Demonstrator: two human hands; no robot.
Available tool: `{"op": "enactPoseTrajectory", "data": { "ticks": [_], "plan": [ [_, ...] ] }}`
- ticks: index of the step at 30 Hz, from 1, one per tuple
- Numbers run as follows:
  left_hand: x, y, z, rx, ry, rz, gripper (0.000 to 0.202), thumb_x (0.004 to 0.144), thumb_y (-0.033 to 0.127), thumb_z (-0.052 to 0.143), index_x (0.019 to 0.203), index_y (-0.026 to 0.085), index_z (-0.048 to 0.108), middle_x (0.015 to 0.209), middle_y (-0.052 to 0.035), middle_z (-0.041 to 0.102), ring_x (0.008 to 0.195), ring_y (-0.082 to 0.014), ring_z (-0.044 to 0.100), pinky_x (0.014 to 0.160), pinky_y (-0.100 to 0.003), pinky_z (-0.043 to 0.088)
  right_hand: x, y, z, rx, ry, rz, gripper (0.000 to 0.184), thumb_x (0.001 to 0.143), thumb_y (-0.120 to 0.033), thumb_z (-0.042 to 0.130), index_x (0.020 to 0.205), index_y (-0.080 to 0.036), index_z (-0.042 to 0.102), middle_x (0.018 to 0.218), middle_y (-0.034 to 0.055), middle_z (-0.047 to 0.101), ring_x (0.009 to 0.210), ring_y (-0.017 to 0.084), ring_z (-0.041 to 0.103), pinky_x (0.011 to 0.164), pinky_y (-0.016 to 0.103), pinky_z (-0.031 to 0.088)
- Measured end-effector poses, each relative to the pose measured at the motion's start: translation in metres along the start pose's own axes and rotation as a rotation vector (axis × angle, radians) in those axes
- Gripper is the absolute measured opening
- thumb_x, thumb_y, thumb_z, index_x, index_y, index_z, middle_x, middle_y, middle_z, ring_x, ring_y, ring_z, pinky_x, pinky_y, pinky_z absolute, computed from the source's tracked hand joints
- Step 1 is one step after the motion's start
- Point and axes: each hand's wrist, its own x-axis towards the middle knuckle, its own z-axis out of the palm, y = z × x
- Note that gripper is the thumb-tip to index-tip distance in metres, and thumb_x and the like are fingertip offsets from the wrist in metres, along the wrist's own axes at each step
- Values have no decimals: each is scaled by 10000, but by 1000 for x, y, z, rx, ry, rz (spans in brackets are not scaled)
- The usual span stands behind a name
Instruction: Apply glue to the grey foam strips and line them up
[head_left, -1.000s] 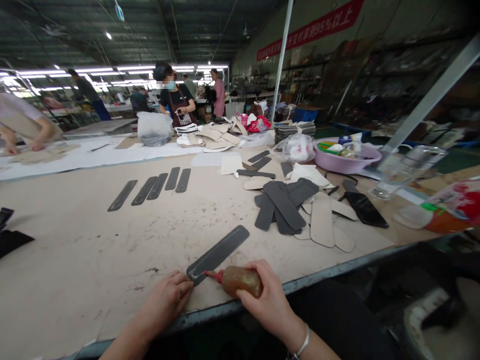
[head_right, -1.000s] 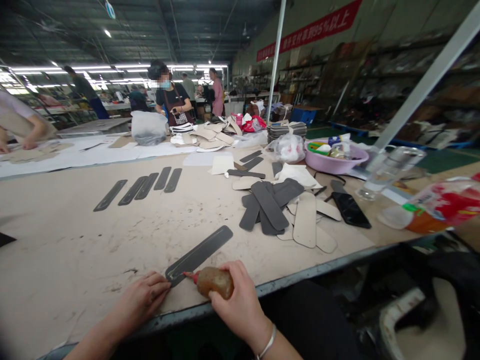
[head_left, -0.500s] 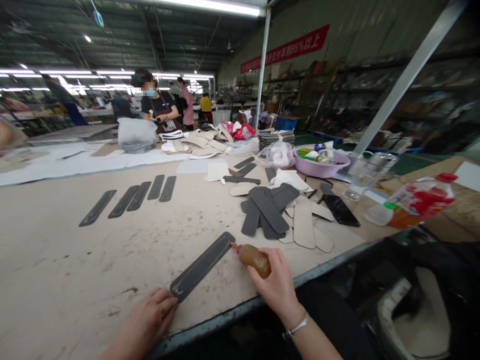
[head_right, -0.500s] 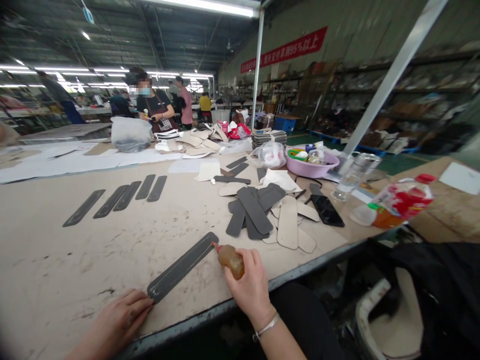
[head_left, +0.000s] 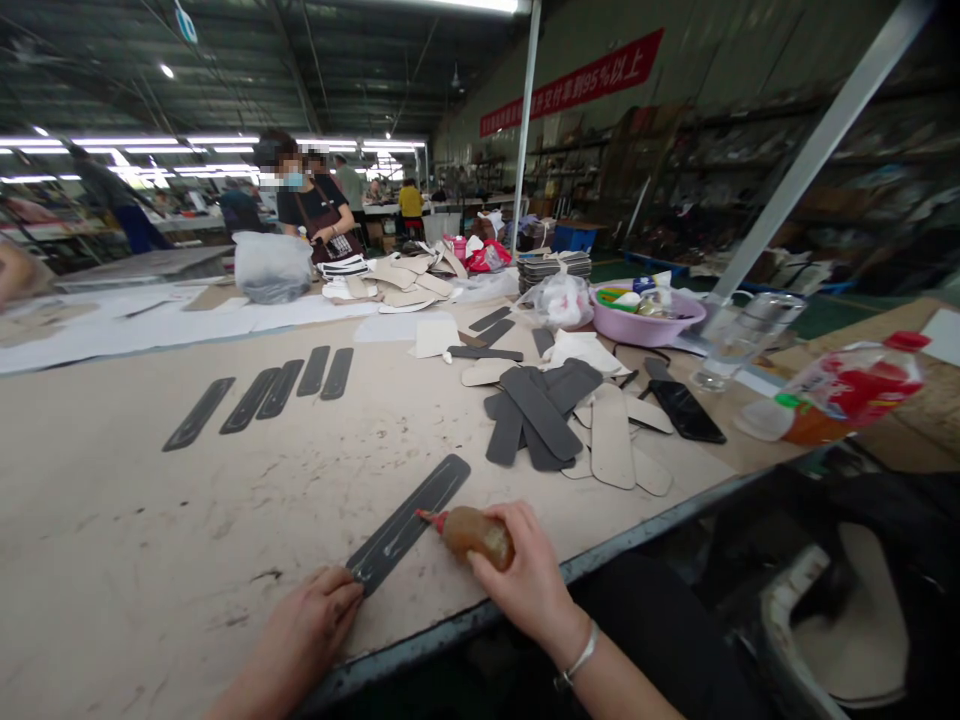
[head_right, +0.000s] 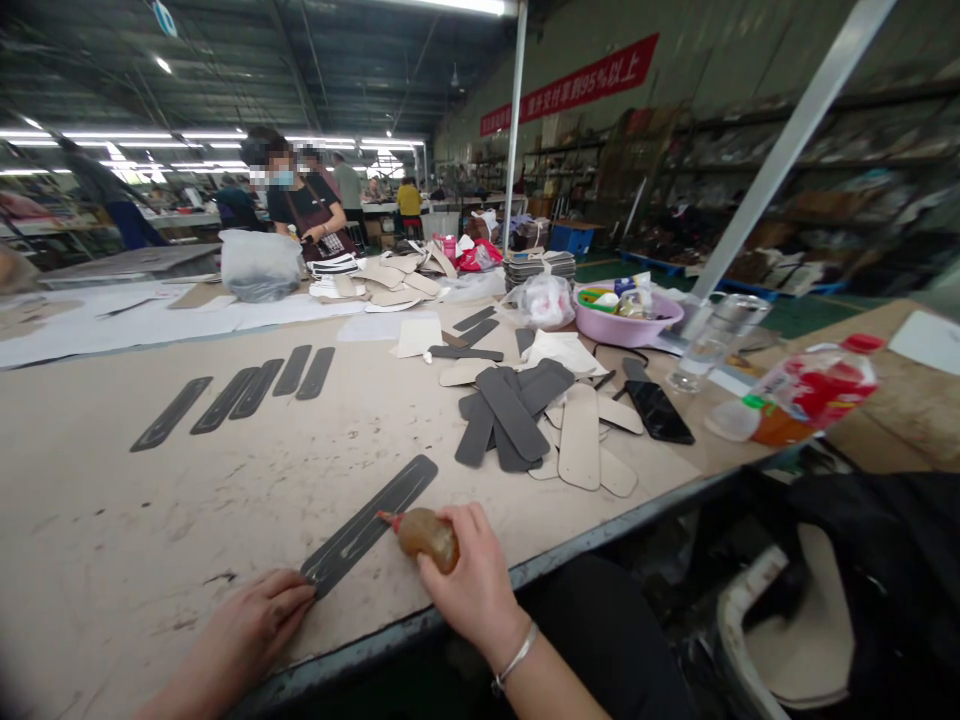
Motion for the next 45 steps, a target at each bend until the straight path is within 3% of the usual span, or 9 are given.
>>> {"op": "enactPoseTrajectory", "data": {
  "ticks": [9, 16, 21, 25, 30, 36, 38, 40, 45],
  "plan": [
    [5, -2, 2, 3, 90, 67, 303, 868, 198, 409, 805, 230, 703, 798, -22, 696, 722, -155, 670, 664, -210, 543, 28, 33, -15, -86, 326, 55, 286, 702, -238, 634, 967, -210, 530, 910, 45, 549, 856, 229, 545, 770, 379, 486],
    [5, -3, 8, 23, 170, 115, 265, 876, 197, 411, 787, 228, 659, 767, -8, 668, 684, -147, 658, 637, -210, 539, 30, 37, -8, -81, 260, 101, 277, 697, -219, 628, 959, -206, 538, 933, 52, 543, 880, 239, 548, 791, 396, 477],
    [4, -1, 9, 49, 205, 133, 279, 880, 171, 373, 803, 215, 638, 770, -17, 658, 694, -155, 650, 652, -236, 542, 24, 39, -16, -21, 269, 135, 304, 692, -257, 644, 972, -204, 540, 927, 47, 569, 867, 242, 558, 784, 398, 487],
    [3, 0, 9, 48, 183, 144, 252, 872, 151, 391, 793, 212, 622, 760, -18, 645, 699, -157, 641, 647, -233, 535, 23, 45, -20, -58, 313, 168, 308, 674, -284, 651, 953, -199, 553, 921, 56, 567, 879, 258, 552, 794, 417, 479],
    [1, -1, 12, 30, 140, 105, 229, 862, 129, 409, 796, 215, 611, 779, -21, 641, 722, -165, 632, 669, -242, 525, 22, 45, -15, 68, 222, 249, 313, 660, -311, 633, 941, -192, 561, 908, 57, 597, 850, 255, 577, 771, 398, 488],
    [-3, 1, 20, 27, 66, -6, 248, 818, 79, 380, 741, 207, 578, 774, -26, 629, 706, -149, 612, 658, -223, 482, 24, 42, -16, 201, 300, 418, 419, 573, -431, 694, 895, -181, 594, 828, 48, 644, 778, 269, 600, 712, 364, 490],
    [-1, 0, 10, -33, 41, -103, 216, 779, 79, 397, 700, 195, 561, 751, -24, 617, 648, -130, 595, 609, -208, 453, 24, 42, -20, 356, 306, 514, 479, 559, -465, 731, 925, -190, 591, 797, 32, 660, 727, 253, 606, 642, 326, 490],
    [7, -3, -13, -132, 32, -227, 176, 730, 92, 420, 658, 185, 551, 715, -21, 606, 616, -124, 581, 574, -205, 427, 23, 42, -25, 615, 319, 592, 563, 536, -473, 783, 979, -203, 564, 827, 25, 675, 734, 241, 617, 612, 292, 496],
    [62, -18, -118, -332, -29, -588, 138, 666, 190, 458, 590, 177, 573, 614, -13, 620, 578, -150, 566, 530, -228, 403, 23, 52, -33, 1090, 399, 707, 620, 480, -390, 847, 1001, -208, 565, 935, 39, 688, 840, 252, 645, 624, 258, 520]
  ]
}}
